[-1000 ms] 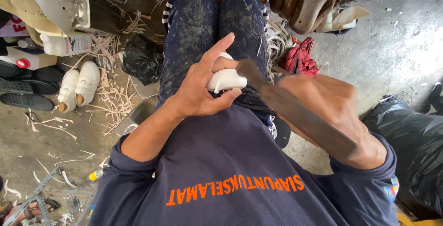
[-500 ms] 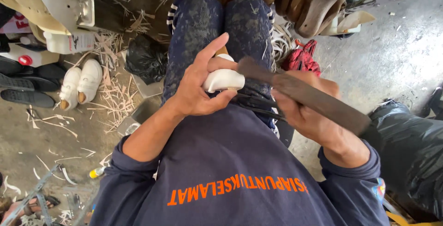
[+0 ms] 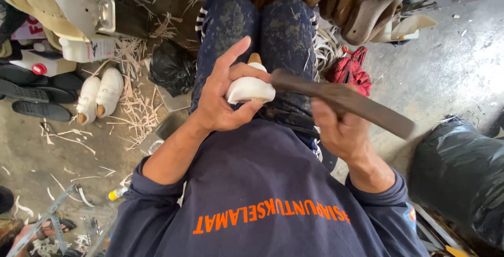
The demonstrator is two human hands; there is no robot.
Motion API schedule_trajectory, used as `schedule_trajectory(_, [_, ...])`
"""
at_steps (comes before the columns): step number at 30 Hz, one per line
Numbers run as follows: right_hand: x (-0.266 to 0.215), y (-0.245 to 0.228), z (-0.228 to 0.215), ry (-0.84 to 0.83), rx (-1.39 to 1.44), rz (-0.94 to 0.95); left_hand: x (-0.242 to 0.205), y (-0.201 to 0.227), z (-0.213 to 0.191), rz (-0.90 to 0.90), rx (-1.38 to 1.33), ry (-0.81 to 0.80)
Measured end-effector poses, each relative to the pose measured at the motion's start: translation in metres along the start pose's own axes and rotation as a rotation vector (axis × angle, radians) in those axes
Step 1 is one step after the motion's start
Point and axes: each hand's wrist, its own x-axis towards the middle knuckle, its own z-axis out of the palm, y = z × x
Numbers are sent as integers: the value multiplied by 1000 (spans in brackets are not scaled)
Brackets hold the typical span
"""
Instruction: Lasting a leather shoe by pulling the upper over a last and hammering it into place
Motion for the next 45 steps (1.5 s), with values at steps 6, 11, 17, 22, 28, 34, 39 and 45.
schedule_trajectory(6, [6,-1,18,8,183,134,4,-2,-6,108,86,-17])
schedule_trajectory(11, [-7,54,43,263,517,340,5,4,-7,137,12,37])
schedule_trajectory(17, [-34,77,39,380,638,467,1,63,2,265,331,11])
schedule_trajectory(22, [-35,98,32,475,659,424,20,73,53,459,682,64])
schedule_trajectory(28, [-31,94,6,528,565,412,20,-15,48,427,778,38])
schedule_trajectory(34, [-38,109,-2,511,452,438,-18,-9,4,531,793,234])
schedule_trajectory(39, [-38,107,1,475,487,476,-43,-37,25,180,582,207])
schedule_trajectory(45, [-8,93,-14,365,309,458,-55,-119,19,-572,-525,284])
